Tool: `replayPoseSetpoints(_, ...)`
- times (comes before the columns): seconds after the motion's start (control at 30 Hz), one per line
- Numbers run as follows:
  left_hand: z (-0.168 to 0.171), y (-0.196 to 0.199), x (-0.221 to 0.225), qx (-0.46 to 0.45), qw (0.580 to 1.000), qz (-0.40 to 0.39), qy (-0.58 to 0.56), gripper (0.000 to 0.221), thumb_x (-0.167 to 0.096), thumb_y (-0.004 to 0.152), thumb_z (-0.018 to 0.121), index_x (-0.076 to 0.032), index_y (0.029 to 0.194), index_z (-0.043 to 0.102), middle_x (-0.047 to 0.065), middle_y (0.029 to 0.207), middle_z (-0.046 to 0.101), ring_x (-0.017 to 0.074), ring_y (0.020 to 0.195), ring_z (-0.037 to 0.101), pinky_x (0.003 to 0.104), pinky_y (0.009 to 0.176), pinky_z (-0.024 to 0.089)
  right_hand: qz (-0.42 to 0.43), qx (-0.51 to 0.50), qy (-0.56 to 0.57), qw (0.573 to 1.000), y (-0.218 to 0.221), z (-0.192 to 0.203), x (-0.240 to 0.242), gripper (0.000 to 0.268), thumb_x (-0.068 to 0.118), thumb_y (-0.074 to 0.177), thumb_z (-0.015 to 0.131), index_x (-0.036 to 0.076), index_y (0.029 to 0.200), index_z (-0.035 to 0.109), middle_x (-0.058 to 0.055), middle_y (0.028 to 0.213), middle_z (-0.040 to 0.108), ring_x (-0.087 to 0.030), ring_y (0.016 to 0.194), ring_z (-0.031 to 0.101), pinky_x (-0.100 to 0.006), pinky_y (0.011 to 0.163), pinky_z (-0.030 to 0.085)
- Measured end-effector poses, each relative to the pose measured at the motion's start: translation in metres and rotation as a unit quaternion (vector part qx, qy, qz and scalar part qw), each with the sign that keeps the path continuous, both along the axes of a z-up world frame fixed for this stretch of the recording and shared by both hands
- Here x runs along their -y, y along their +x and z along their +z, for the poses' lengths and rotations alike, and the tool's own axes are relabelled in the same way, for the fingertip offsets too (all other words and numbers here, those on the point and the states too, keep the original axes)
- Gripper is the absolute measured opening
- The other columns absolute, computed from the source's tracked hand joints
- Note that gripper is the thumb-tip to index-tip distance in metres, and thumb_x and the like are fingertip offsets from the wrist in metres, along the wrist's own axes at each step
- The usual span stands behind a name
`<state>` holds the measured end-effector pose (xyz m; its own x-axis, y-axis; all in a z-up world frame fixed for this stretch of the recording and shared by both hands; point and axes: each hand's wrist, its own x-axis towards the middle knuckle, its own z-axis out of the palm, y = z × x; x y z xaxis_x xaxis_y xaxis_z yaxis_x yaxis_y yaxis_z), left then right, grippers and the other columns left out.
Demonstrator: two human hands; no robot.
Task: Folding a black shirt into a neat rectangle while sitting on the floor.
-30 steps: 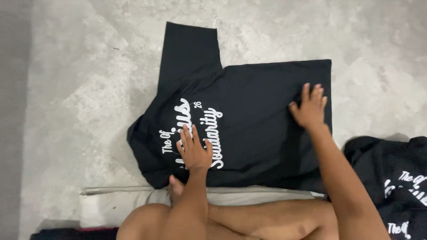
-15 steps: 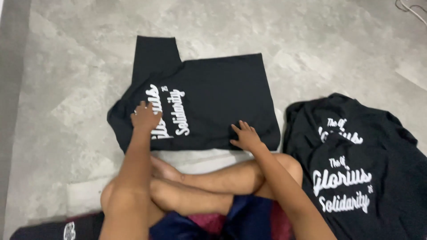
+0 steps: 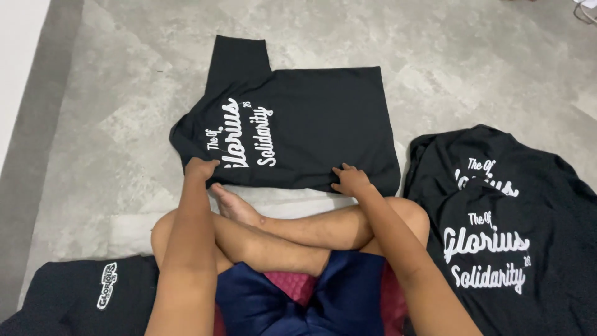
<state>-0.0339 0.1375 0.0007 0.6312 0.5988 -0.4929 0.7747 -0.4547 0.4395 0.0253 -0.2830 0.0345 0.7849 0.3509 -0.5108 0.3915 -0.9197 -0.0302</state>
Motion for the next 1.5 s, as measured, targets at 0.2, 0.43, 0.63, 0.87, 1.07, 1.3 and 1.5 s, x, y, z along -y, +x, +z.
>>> replayPoseSetpoints(0.2, -0.006, -0.001, -0.013, -0.082, 0.995, 0.003, -0.048, 0.075, -0.044, 0.076, 0.066, 0.002, 0.132, 0.045, 0.018, 0.139, 0.04, 0.0282, 0.129, 0.036, 0.041, 0.103, 0.033, 0.097, 0.117, -0.024, 0.988, 0.001, -0.009, -0.003, 0.031, 0.03, 0.083, 0.06, 0.02, 0.112, 0.064, -0.006, 0.102, 0.065, -0.021, 0.095, 0.061, -0.037, 0.083, 0.043)
replayPoseSetpoints(0.43, 0.049, 0.004, 0.016, 0.078, 0.993, 0.043, -0.079, 0.083, -0.047, 0.075, 0.067, -0.004, 0.139, 0.037, 0.019, 0.138, 0.04, 0.032, 0.126, 0.039, 0.044, 0.1, 0.037, -0.021, 0.236, 0.055, 0.97, 0.024, -0.017, 0.01, 0.018, 0.025, 0.082, 0.055, 0.017, 0.088, 0.071, -0.007, 0.082, 0.066, -0.024, 0.077, 0.065, -0.037, 0.065, 0.05)
replayPoseSetpoints(0.63, 0.098, 0.0, 0.072, 0.17, 0.95, 0.097, -0.244, 0.09, -0.05, 0.075, 0.071, -0.009, 0.143, 0.028, 0.022, 0.143, 0.028, 0.0373, 0.126, 0.038, 0.048, 0.091, 0.045, -0.279, 0.207, 0.191, 0.918, 0.023, 0.02, 0.015, 0.026, 0.017, 0.087, 0.051, 0.016, 0.112, 0.058, -0.011, 0.099, 0.058, -0.03, 0.091, 0.062, -0.04, 0.078, 0.051)
replayPoseSetpoints(0.87, 0.042, 0.017, 0.075, 0.115, 0.946, 0.123, -0.276, 0.082, -0.038, 0.075, 0.069, -0.009, 0.14, 0.031, 0.019, 0.123, 0.045, 0.0179, 0.058, 0.056, 0.025, 0.039, 0.041, -0.099, -0.029, 0.36, 0.927, -0.009, 0.007, -0.053, 0.038, 0.03, 0.081, 0.064, 0.007, 0.111, 0.061, -0.019, 0.1, 0.063, -0.038, 0.097, 0.06, -0.045, 0.082, 0.049)
replayPoseSetpoints(1.07, 0.043, 0.014, 0.069, 0.138, 0.954, 0.114, -0.241, 0.073, -0.035, 0.067, 0.072, -0.013, 0.132, 0.045, 0.015, 0.106, 0.057, 0.0182, 0.048, 0.055, 0.026, 0.036, 0.041, -0.159, -0.089, 0.443, 0.878, -0.044, -0.02, -0.106, 0.036, 0.031, 0.077, 0.071, 0.008, 0.104, 0.063, -0.011, 0.088, 0.068, -0.023, 0.077, 0.066, -0.034, 0.069, 0.051)
replayPoseSetpoints(1.3, 0.045, 0.019, 0.073, 0.179, 0.931, 0.119, -0.294, 0.07, -0.035, 0.075, 0.068, -0.003, 0.132, 0.041, 0.018, 0.103, 0.059, 0.0147, 0.045, 0.059, 0.023, 0.036, 0.043, -0.354, -0.186, 0.529, 0.748, -0.061, -0.025, -0.138, 0.051, 0.052, 0.083, 0.061, 0.011, 0.114, 0.061, -0.011, 0.108, 0.065, -0.022, 0.09, 0.066, -0.03, 0.065, 0.052)
replayPoseSetpoints(1.5, 0.078, -0.002, 0.082, 0.143, 0.959, 0.002, -0.245, 0.078, -0.035, 0.076, 0.063, 0.005, 0.136, 0.034, 0.026, 0.122, 0.052, 0.0194, 0.056, 0.068, 0.031, 0.059, 0.054, -0.242, -0.187, 0.498, 0.811, -0.071, -0.035, -0.137, 0.065, 0.036, 0.078, 0.07, 0.023, 0.136, 0.043, -0.012, 0.125, 0.056, -0.024, 0.093, 0.065, -0.031, 0.078, 0.051)
